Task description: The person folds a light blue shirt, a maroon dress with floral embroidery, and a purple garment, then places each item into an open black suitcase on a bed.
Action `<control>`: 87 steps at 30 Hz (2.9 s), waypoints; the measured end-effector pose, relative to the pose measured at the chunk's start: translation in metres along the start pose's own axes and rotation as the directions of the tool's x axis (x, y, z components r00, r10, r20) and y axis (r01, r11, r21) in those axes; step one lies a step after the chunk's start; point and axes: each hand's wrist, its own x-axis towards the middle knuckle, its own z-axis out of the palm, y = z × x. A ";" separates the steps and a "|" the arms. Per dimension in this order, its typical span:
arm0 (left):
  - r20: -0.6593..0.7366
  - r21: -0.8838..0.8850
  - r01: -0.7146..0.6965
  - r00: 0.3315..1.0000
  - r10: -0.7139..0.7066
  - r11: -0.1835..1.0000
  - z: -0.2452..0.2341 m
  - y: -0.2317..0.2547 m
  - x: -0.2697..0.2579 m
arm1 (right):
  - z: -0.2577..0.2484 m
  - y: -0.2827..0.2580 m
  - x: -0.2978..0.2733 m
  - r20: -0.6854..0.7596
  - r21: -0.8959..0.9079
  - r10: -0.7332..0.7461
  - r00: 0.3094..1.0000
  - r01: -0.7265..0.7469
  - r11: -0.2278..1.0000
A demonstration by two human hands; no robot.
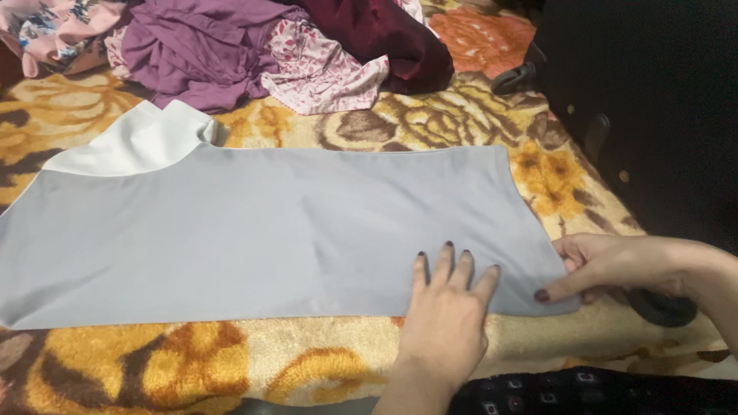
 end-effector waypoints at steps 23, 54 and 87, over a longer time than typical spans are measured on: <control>-0.087 0.385 0.737 0.629 -0.773 0.556 -0.141 -0.280 -0.170 | 0.072 -0.106 0.003 -0.579 -0.474 -0.356 0.734 0.052 0.879; -0.551 -0.210 0.756 0.432 -0.714 0.620 -0.151 -0.307 -0.199 | 0.174 -0.465 0.107 -0.225 -0.250 -0.942 0.249 0.920 0.303; 0.072 -0.793 0.609 0.118 -0.990 0.015 -0.190 -0.308 -0.191 | 0.302 -0.403 -0.058 -0.029 -0.404 -0.996 0.080 0.911 0.085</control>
